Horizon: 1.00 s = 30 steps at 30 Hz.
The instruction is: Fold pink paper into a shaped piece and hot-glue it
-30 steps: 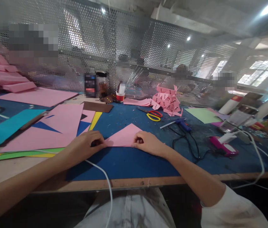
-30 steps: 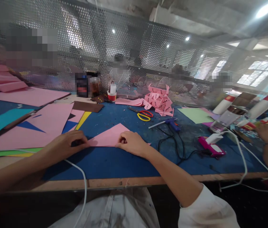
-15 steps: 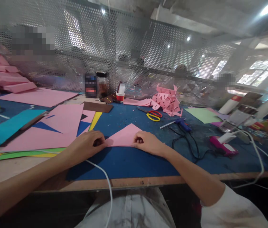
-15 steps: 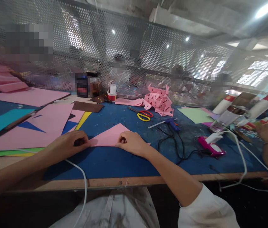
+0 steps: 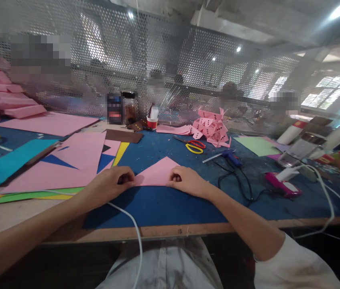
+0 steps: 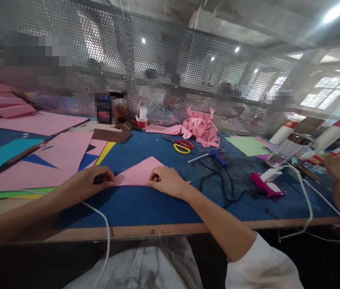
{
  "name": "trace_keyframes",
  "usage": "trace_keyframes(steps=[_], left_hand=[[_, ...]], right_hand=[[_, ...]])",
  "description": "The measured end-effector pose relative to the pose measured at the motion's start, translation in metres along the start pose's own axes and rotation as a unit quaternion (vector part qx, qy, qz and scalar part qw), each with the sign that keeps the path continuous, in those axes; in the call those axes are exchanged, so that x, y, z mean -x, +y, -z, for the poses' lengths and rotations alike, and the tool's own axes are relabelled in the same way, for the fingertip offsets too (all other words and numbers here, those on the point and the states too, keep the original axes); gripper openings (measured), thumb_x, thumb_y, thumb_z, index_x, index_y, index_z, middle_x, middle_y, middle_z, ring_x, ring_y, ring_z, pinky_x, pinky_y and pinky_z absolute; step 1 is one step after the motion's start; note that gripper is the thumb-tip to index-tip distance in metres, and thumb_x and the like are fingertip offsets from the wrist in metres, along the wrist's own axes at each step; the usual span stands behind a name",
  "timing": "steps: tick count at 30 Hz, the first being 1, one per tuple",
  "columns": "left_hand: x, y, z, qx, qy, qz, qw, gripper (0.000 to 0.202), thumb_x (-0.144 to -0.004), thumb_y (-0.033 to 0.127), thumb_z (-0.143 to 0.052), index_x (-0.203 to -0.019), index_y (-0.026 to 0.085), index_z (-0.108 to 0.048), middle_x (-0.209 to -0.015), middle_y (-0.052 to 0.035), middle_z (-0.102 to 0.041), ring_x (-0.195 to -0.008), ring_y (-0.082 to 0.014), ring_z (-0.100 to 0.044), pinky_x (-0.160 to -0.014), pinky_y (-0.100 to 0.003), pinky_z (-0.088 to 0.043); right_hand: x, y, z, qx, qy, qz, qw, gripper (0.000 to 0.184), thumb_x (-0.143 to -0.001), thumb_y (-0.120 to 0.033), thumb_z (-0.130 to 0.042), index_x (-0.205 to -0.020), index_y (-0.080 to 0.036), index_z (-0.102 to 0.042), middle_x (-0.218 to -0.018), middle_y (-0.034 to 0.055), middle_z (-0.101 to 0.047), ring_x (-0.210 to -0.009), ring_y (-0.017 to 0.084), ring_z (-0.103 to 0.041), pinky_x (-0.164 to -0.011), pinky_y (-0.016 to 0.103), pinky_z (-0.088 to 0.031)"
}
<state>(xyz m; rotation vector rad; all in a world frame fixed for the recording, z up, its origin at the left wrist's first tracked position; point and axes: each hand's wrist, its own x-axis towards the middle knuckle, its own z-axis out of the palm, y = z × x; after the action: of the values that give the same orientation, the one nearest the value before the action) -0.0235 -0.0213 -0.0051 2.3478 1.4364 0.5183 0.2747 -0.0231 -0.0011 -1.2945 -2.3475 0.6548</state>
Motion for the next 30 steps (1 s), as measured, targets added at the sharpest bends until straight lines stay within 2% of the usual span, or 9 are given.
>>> trace_keyframes(steps=[7, 14, 20, 23, 26, 30], left_hand=[[-0.002, 0.003, 0.000, 0.008, 0.009, -0.110, 0.994, 0.023, -0.094, 0.039, -0.054, -0.095, 0.024, -0.071, -0.098, -0.0039, -0.070, -0.097, -0.0224, -0.062, -0.086, -0.034, -0.046], [-0.005, 0.010, 0.002, -0.031, -0.007, -0.125, 0.992, 0.018, -0.089, 0.023, -0.050, -0.090, 0.023, -0.068, -0.094, -0.0041, -0.067, -0.091, -0.0214, -0.060, -0.081, -0.032, -0.045], [-0.013, 0.021, 0.000, -0.037, -0.040, -0.114, 0.992, 0.024, -0.072, 0.008, -0.049, -0.085, 0.021, -0.064, -0.084, -0.0011, -0.066, -0.075, -0.0177, -0.059, -0.069, -0.028, -0.042], [-0.015, 0.022, -0.001, -0.022, -0.045, -0.100, 0.994, 0.020, -0.074, 0.012, -0.051, -0.085, 0.022, -0.064, -0.083, -0.0005, -0.066, -0.072, -0.0169, -0.059, -0.066, -0.027, -0.042], [-0.015, 0.022, -0.002, -0.005, -0.047, -0.084, 0.995, 0.011, -0.082, 0.023, -0.055, -0.086, 0.022, -0.065, -0.083, -0.0006, -0.066, -0.073, -0.0170, -0.059, -0.065, -0.027, -0.042], [-0.014, 0.023, -0.006, 0.007, -0.030, -0.064, 0.997, 0.023, -0.090, 0.042, -0.057, -0.082, 0.022, -0.064, -0.080, -0.0003, -0.066, -0.072, -0.0171, -0.060, -0.064, -0.027, -0.040]], right_hand=[[0.000, 0.000, 0.000, 0.001, -0.001, 0.003, 1.000, 0.010, -0.085, -0.028, -0.071, -0.086, -0.018, -0.070, -0.088, 0.0011, -0.069, -0.075, 0.012, -0.059, -0.067, 0.023, -0.040], [0.000, 0.001, 0.000, -0.002, 0.000, 0.004, 1.000, 0.010, -0.085, -0.027, -0.072, -0.085, -0.018, -0.069, -0.087, 0.0005, -0.068, -0.074, 0.011, -0.059, -0.066, 0.023, -0.039], [0.000, 0.001, -0.001, 0.001, 0.004, 0.006, 1.000, 0.012, -0.085, -0.030, -0.072, -0.085, -0.018, -0.069, -0.085, 0.0000, -0.068, -0.073, 0.011, -0.058, -0.065, 0.023, -0.038], [0.000, 0.001, -0.001, 0.003, 0.003, 0.004, 1.000, 0.012, -0.085, -0.030, -0.072, -0.085, -0.018, -0.070, -0.086, 0.0005, -0.068, -0.074, 0.011, -0.058, -0.066, 0.023, -0.038], [0.000, 0.000, -0.001, 0.003, 0.004, 0.003, 1.000, 0.010, -0.085, -0.028, -0.073, -0.085, -0.018, -0.070, -0.087, 0.0008, -0.068, -0.075, 0.012, -0.059, -0.066, 0.023, -0.038], [-0.001, 0.001, 0.000, 0.004, 0.003, 0.005, 1.000, 0.010, -0.085, -0.028, -0.072, -0.085, -0.018, -0.070, -0.087, 0.0005, -0.068, -0.075, 0.012, -0.059, -0.066, 0.023, -0.039]])
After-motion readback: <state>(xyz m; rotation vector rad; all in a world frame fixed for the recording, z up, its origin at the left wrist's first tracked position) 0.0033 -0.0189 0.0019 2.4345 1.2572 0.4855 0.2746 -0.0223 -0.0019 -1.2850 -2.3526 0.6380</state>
